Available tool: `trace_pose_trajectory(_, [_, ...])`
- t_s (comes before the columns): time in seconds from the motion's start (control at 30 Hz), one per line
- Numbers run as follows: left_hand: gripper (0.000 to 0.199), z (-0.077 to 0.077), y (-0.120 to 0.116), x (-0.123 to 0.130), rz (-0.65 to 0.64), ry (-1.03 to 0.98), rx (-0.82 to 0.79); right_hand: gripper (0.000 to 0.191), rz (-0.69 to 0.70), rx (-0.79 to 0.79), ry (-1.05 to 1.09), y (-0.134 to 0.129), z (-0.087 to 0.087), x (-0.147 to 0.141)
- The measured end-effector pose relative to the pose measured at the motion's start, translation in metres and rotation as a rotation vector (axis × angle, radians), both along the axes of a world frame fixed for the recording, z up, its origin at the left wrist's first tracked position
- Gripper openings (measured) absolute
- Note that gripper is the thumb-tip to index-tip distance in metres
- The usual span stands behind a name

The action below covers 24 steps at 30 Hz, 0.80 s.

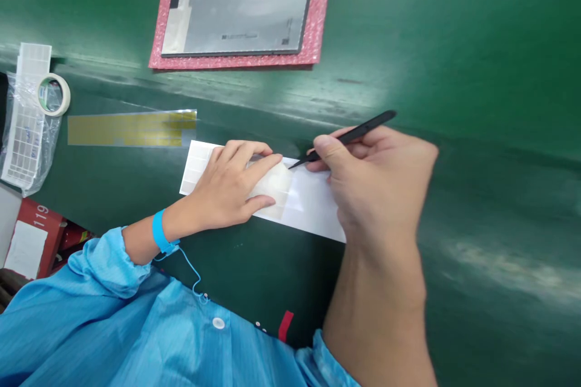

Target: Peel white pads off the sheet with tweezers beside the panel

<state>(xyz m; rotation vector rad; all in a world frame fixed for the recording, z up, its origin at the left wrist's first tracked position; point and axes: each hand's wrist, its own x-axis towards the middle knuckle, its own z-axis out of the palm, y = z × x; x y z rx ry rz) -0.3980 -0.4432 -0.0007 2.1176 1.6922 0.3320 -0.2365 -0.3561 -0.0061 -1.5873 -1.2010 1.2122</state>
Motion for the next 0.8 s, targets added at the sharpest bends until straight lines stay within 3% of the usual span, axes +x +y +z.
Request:
trace_pose_trajectory(0.23, [0.064,-0.004,-0.001,-0.001,0.005,-0.042,0.006,0.028,-0.034,0.023,0.092,-0.001,0.001,0.009])
trace_pose_trajectory(0.37, [0.065,-0.013,0.001,-0.006,0.006,-0.052,0.033,0.03,-0.047,0.04,0.153,0.003,-0.007,0.016])
trace_pose_trajectory(0.5, [0.056,-0.011,0.003,-0.015,-0.068,-0.046,0.09,0.035,-0.153,0.082,0.234,0.012,-0.012,0.024])
trace_pose_trajectory(0.6, [0.045,-0.008,0.006,-0.025,-0.129,0.049,0.152,0.041,-0.213,0.019,0.314,0.019,-0.006,0.027])
trace_pose_trajectory(0.73, [0.044,-0.01,0.032,-0.034,-0.131,0.128,0.25,0.035,-0.082,0.059,0.45,0.047,-0.009,0.024])
trace_pose_trajectory(0.8, [0.044,0.005,0.039,-0.033,-0.126,0.025,0.317,0.036,-0.068,0.087,0.492,0.061,-0.013,0.023])
